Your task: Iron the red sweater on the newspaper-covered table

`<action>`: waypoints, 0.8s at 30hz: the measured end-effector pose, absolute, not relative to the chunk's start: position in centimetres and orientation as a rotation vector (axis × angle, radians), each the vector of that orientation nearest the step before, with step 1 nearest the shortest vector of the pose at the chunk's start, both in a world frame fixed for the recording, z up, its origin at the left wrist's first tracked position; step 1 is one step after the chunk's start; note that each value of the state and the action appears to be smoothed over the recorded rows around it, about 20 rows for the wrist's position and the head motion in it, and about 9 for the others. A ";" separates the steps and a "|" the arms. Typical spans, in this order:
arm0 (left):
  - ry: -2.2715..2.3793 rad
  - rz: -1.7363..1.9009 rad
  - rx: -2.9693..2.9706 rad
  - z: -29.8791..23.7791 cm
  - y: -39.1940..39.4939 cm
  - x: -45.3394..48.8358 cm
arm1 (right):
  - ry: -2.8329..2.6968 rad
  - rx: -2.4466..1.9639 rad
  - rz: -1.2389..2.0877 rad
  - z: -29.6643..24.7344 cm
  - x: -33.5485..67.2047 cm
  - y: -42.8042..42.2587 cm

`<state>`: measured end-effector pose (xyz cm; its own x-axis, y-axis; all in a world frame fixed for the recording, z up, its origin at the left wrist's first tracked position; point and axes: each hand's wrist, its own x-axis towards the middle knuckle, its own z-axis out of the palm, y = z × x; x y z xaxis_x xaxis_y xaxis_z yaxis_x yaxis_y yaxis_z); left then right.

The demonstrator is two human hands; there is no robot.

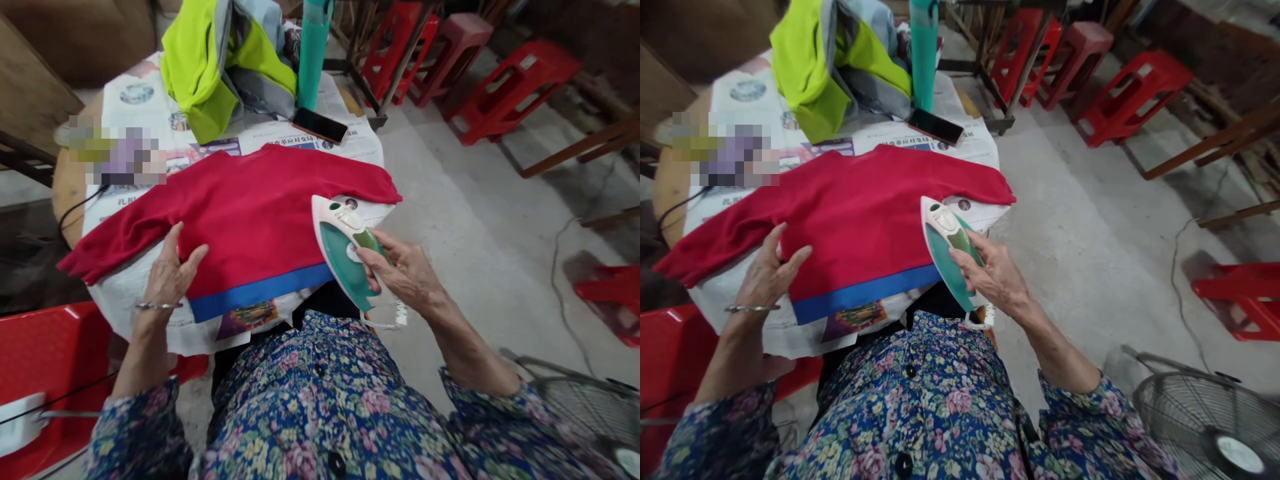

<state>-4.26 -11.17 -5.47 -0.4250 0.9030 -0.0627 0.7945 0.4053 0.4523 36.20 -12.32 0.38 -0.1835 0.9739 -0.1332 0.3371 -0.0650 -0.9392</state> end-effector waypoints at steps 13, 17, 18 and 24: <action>2.182 0.698 1.205 -6.9 -18.2 -3.8 | -1.826 -1.094 1.683 -0.1 27.4 -12.5; 2.205 0.633 1.223 -6.7 -18.2 -3.7 | -1.746 -1.196 1.696 -0.4 29.2 -12.0; 2.212 0.630 1.243 -6.7 -18.3 -3.6 | -1.706 -1.240 1.684 -0.5 30.1 -11.9; 2.182 0.651 1.344 -7.6 -18.4 -3.8 | -1.567 -1.446 1.357 -0.7 35.4 -10.8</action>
<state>-3.79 -18.44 -7.57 -0.3935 0.9055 -0.1586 0.6709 0.4008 0.6240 35.44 -10.79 -0.70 -0.2225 0.9540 -0.2009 0.3353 -0.1186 -0.9346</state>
